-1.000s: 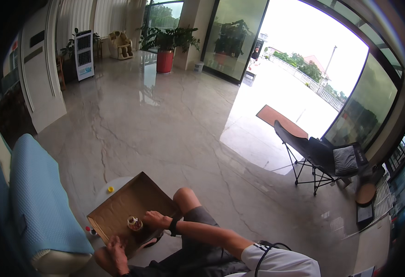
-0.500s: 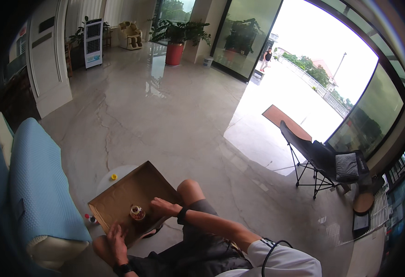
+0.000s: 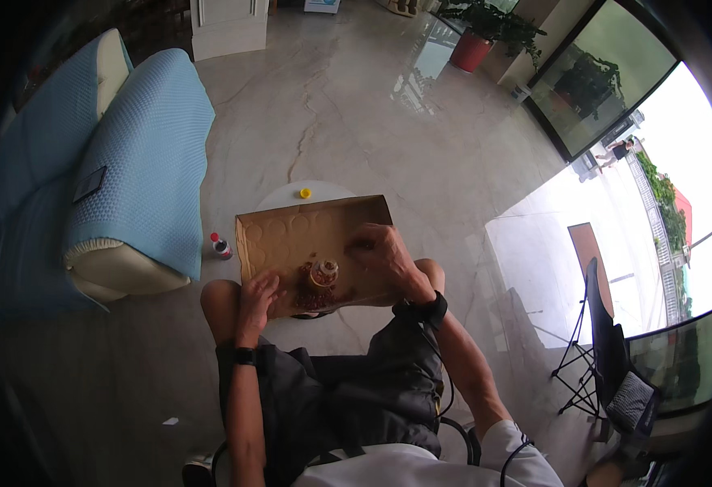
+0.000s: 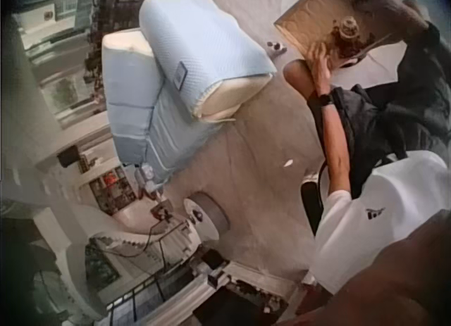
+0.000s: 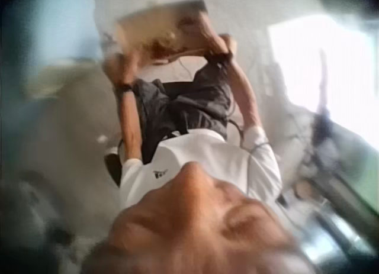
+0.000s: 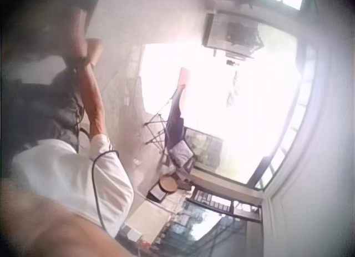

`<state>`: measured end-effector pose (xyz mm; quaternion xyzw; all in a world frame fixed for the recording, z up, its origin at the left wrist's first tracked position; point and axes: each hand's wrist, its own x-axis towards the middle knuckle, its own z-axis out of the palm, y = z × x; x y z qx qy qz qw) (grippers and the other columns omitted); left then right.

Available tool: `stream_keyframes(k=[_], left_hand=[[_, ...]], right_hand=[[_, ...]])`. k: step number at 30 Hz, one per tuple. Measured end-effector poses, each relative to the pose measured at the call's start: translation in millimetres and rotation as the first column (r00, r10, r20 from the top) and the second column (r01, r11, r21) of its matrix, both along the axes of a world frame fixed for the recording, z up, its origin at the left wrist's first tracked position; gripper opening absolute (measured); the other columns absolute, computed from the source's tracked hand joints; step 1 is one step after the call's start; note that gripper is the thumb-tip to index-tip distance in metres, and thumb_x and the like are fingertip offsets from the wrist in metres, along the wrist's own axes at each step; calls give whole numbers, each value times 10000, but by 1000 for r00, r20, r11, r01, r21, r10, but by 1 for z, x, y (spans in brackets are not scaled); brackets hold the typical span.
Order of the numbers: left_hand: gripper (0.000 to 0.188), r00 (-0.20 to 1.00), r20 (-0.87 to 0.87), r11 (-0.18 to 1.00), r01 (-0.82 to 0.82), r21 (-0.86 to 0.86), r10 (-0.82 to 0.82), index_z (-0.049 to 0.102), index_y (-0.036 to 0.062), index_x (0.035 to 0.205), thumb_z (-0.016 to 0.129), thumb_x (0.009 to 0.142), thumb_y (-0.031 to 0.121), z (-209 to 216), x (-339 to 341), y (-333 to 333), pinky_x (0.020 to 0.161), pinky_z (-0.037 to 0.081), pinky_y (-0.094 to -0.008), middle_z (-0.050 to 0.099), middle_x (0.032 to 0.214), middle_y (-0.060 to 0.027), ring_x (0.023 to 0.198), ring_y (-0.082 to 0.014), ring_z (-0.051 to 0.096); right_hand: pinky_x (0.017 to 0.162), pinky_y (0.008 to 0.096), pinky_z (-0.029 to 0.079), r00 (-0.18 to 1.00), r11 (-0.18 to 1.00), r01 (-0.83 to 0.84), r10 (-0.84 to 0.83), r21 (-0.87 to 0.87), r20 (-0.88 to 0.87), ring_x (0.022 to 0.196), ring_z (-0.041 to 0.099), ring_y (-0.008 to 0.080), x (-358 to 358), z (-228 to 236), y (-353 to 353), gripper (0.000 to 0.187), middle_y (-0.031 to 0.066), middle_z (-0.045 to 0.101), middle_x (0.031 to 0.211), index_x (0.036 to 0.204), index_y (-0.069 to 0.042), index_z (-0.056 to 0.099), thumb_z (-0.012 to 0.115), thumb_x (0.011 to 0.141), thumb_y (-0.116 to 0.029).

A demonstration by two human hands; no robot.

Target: Arranging small red beads around a bottle inside a cardboard box.

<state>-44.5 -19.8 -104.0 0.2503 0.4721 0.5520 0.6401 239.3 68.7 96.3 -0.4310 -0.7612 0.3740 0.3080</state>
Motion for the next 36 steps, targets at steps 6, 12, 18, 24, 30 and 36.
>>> stream_keyframes(k=[6, 12, 18, 24, 30, 36], left_hand=[[434, 1000, -1, 999, 19, 27, -19, 598, 29, 1420, 690, 1027, 189, 12, -1, -7, 913, 567, -329, 670, 1292, -69, 1089, -149, 647], [392, 999, -30, 999, 10, 42, -9, 593, 31, 1411, 640, 1047, 169, 12, -2, -6, 938, 579, -368, 684, 1268, -62, 1077, -147, 651], [402, 999, 12, 995, 33, 90, -35, 588, 46, 1424, 639, 1051, 188, 6, 2, 0, 930, 572, -384, 664, 1280, -80, 1108, -182, 642], [388, 994, -102, 999, -38, 16, 40, 583, 70, 1427, 616, 1060, 192, -5, -8, -10, 897, 550, -347, 629, 1337, -55, 1137, -187, 607], [391, 995, -99, 1000, -20, 5, 21, 590, 75, 1413, 641, 1040, 180, -2, -1, -4, 939, 530, -374, 621, 1325, -72, 1177, -224, 589], [387, 994, -112, 1000, -7, 12, 9, 596, 83, 1411, 628, 1044, 202, 2, -4, -3, 935, 521, -371, 621, 1326, -72, 1166, -232, 586]], right_hand=[[742, 411, 587, 981, 950, -178, 151, 255, 122, 793, 715, 356, -23, -9, -4, 146, 171, 735, 870, 881, -1, 773, 732, 742, -14], [768, 441, 581, 969, 937, -217, 174, 274, 175, 842, 702, 379, -27, -17, -1, 167, 177, 732, 879, 893, -5, 783, 715, 742, -24], [786, 443, 584, 978, 939, -193, 160, 284, 135, 862, 708, 388, -18, -9, 0, 188, 204, 728, 910, 912, 8, 772, 716, 741, -47], [726, 471, 523, 944, 865, -330, 291, 379, 157, 829, 630, 400, -34, -25, -10, 106, 194, 620, 866, 844, 8, 654, 684, 765, -56], [691, 479, 502, 945, 866, -321, 269, 382, 185, 848, 622, 405, -30, -27, -10, 166, 206, 609, 837, 765, 12, 608, 708, 673, -84], [675, 481, 496, 963, 893, -269, 243, 362, 117, 858, 606, 398, -31, -27, -9, 203, 190, 600, 783, 696, 20, 572, 717, 654, -117]])
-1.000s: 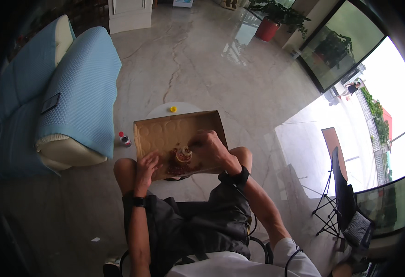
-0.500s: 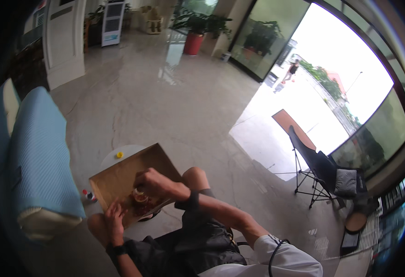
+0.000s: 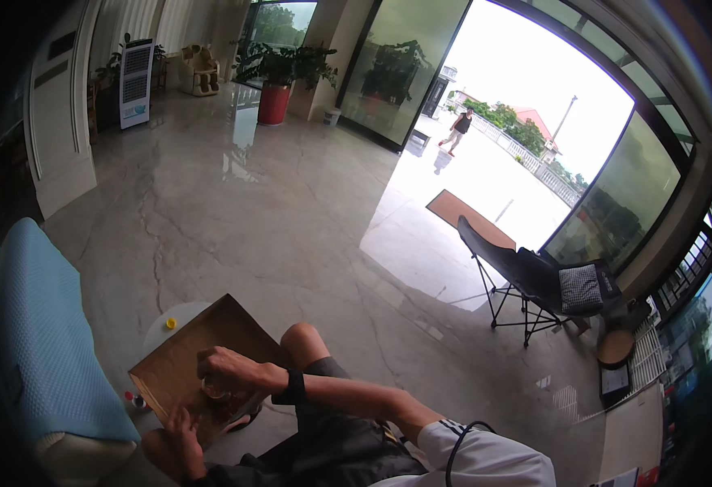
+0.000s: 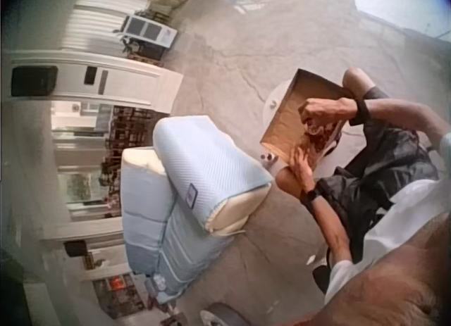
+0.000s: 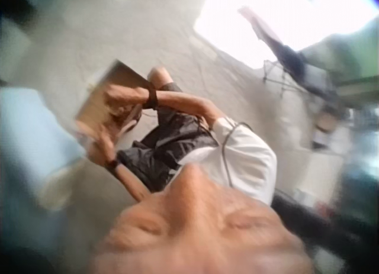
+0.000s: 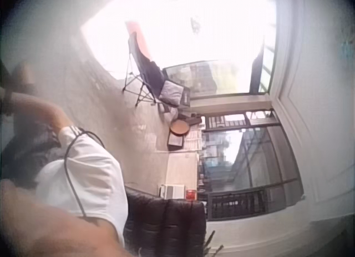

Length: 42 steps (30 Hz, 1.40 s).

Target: Arranging small red beads around a bottle inside a cardboard box.

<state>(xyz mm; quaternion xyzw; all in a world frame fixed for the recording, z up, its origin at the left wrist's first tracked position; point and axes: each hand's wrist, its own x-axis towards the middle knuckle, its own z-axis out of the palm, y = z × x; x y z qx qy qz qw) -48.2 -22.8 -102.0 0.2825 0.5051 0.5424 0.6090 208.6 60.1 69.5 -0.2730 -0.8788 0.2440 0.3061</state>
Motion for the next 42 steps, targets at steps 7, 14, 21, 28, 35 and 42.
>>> stream_keyframes(k=[7, 14, 21, 28, 35, 42], left_hand=[[382, 1000, 16, 1000, -8, -10, 8, 600, 99, 1400, 640, 1040, 222, -24, -8, 4, 916, 521, -376, 636, 1308, -62, 1145, -222, 605], [399, 1000, 17, 1000, 17, -17, -16, 594, 95, 1401, 659, 1025, 212, -24, -7, 5, 906, 531, -388, 630, 1303, -65, 1117, -235, 623], [418, 998, 55, 1000, 20, 4, -21, 582, 80, 1412, 666, 1020, 199, -33, -14, 7, 896, 548, -393, 597, 1330, -83, 1115, -239, 613], [423, 997, 47, 997, -56, -61, 59, 573, 65, 1420, 672, 1024, 178, -22, -10, 3, 919, 562, -413, 580, 1344, -90, 1135, -234, 605], [396, 999, 45, 1000, -18, 0, 18, 557, -6, 1420, 607, 1049, 126, 11, 5, -5, 940, 573, -406, 551, 1375, -151, 1170, -261, 596], [367, 998, 69, 1000, 3, 4, -3, 621, -6, 1319, 694, 1018, 189, -8, -1, -2, 898, 580, -364, 667, 1175, -81, 1026, -174, 645]], right_hand=[[667, 479, 484, 996, 993, -89, 88, 84, 14, 822, 576, 397, 3, -1, 6, 260, 177, 568, 751, 684, 18, 533, 741, 619, -123], [685, 498, 484, 998, 999, 23, -21, 30, -52, 831, 605, 415, -2, -11, 2, 230, 180, 586, 828, 745, 21, 586, 770, 655, -85], [714, 489, 513, 999, 998, 38, -37, 48, -27, 855, 636, 403, -2, -5, 1, 196, 176, 616, 890, 832, 14, 651, 764, 698, -73], [710, 467, 534, 996, 994, 88, -87, 59, -24, 856, 650, 396, -1, 5, -3, 188, 171, 640, 905, 832, 11, 660, 759, 688, -57], [667, 463, 550, 982, 982, 187, -188, 20, 15, 819, 678, 412, 4, -21, 9, 111, 182, 697, 887, 838, -17, 735, 723, 773, -105], [760, 376, 613, 994, 927, 46, -8, -373, 105, 855, 777, 294, 22, 37, 6, 237, 181, 776, 939, 1023, -1, 785, 735, 793, -30]])
